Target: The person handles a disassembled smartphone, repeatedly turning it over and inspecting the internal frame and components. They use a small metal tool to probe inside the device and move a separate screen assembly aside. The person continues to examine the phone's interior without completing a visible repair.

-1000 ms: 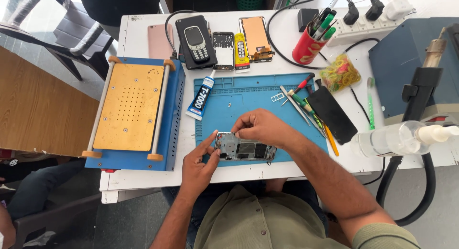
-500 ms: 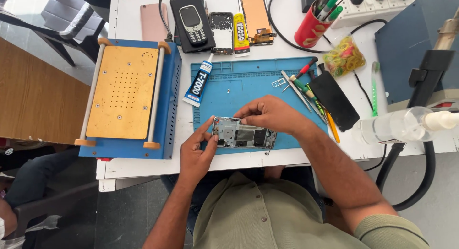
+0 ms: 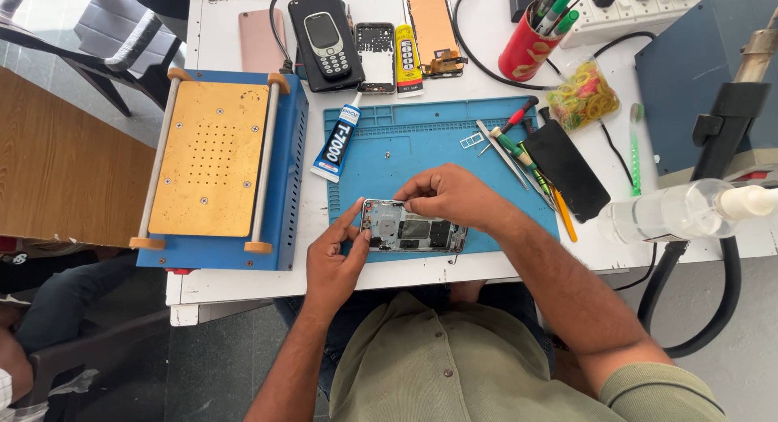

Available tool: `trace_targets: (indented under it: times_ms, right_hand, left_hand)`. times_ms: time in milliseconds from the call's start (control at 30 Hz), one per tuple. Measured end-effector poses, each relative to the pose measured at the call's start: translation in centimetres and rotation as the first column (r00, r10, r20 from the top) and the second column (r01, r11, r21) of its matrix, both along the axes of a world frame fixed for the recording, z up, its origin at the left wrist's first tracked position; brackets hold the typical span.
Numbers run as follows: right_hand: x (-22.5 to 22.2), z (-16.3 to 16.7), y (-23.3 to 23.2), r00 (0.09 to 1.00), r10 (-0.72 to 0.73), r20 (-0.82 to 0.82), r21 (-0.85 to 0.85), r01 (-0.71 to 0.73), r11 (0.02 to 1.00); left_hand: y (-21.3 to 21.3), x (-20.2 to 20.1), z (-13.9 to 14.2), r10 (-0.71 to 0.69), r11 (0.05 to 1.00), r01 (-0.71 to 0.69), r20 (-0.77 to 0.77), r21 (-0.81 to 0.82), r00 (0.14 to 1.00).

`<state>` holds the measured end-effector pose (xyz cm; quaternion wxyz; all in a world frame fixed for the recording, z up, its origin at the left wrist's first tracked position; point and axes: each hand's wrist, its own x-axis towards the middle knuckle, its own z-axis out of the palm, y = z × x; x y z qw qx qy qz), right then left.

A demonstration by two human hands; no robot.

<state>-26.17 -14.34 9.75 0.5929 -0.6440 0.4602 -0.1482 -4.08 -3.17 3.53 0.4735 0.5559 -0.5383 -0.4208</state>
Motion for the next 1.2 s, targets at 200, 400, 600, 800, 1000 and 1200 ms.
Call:
trace_targets:
  times_ms: [200, 400, 600, 800, 1000, 1200]
  right_hand:
    - [0.2, 0.0, 0.0, 1.0, -0.018, -0.001, 0.023, 0.018, 1.0]
    - [0.5, 0.1, 0.0, 0.999, -0.027, -0.028, 0.014, 0.028, 1.0]
    - [-0.5, 1.1, 1.4, 0.995, -0.103, -0.008, -0.414, 0.091, 0.906]
    - [-2.8, 0.6, 4.7, 0.938, -0.335, 0.085, -0.825, 0.255, 0.505]
    - [-4.4, -1.3, 6.0, 0.846, -0.39, 0.363, 0.144, 0.363, 0.921]
    - [-5.3, -3.1, 6.1, 0.79, -0.401, 0.463, 0.177, 0.361, 0.916]
  left_hand:
    - [-0.1, 0.0, 0.0, -0.017, 0.999, 0.017, -0.008, -0.041, 1.0]
    - [0.0, 0.1, -0.2, -0.022, 0.999, 0.021, -0.015, -0.037, 1.0]
    - [0.0, 0.2, -0.1, 0.01, 1.0, -0.01, -0.055, 0.0, 0.998]
    - [0.0, 0.4, -0.8, 0.08, 0.996, -0.084, -0.159, -0.023, 0.984]
    - [0.1, 0.6, -1.5, 0.085, 0.992, -0.11, -0.309, -0.066, 0.947]
    - [-0.4, -0.1, -0.4, 0.063, 0.995, -0.077, -0.205, -0.061, 0.977]
